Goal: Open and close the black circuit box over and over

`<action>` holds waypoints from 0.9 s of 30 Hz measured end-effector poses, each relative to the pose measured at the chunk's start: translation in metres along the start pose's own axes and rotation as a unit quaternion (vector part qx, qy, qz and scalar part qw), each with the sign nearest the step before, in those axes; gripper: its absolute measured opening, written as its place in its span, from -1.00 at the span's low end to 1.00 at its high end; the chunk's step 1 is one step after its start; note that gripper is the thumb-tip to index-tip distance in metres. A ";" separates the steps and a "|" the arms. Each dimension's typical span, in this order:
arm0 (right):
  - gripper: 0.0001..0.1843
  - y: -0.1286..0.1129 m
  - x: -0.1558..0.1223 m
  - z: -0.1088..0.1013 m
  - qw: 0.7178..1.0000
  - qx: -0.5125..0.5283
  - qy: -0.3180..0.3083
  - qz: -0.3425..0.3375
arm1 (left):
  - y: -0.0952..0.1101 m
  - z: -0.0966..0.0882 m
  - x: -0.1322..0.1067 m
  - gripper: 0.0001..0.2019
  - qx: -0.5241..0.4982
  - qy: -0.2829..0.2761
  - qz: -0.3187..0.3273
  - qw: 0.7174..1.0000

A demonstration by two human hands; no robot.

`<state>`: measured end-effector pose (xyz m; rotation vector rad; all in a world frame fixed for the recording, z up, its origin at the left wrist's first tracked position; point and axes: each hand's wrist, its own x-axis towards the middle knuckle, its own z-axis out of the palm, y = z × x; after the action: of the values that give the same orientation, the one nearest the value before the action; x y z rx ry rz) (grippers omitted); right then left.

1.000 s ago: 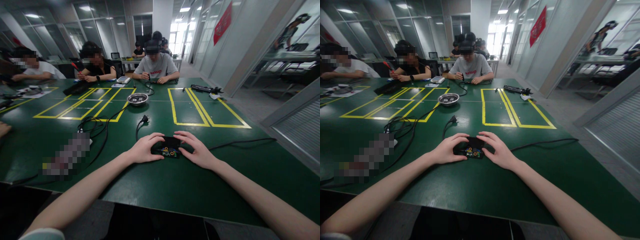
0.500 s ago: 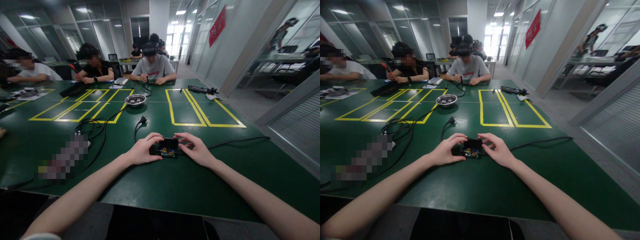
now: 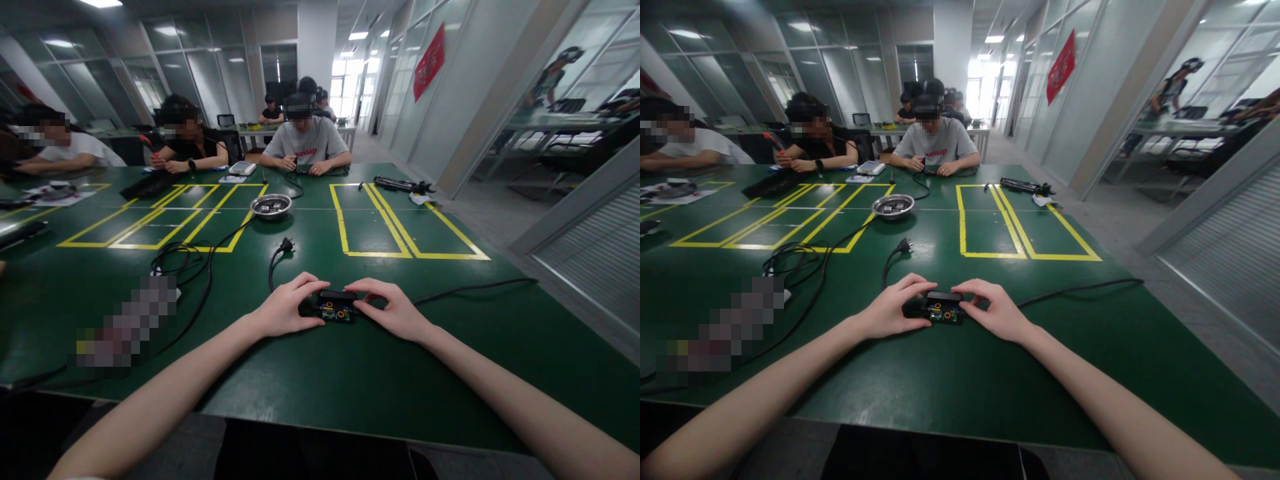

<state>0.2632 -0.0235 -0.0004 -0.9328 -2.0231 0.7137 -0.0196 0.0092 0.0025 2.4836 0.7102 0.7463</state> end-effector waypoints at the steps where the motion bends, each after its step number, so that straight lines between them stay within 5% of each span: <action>1: -0.72 -0.001 0.000 0.000 1.000 0.003 -0.004 -0.013 | 0.000 0.000 0.000 -0.39 0.000 0.000 0.003 1.000; 8: -0.76 -0.003 0.000 0.003 0.994 -0.030 -0.024 -0.098 | 0.003 0.001 0.002 -0.69 -0.018 -0.005 0.010 1.000; 21: -0.50 -0.004 -0.001 0.006 0.984 -0.127 -0.070 -0.105 | 0.001 -0.002 0.001 -0.73 0.012 -0.022 -0.007 1.000; 27: -0.57 -0.002 0.002 0.009 0.973 -0.177 -0.052 -0.141 | 0.001 -0.003 0.003 -0.68 0.067 -0.003 0.034 0.997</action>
<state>0.2547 -0.0245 -0.0031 -0.7882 -2.3641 0.2546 -0.0188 0.0110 0.0066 2.6414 0.6978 0.7364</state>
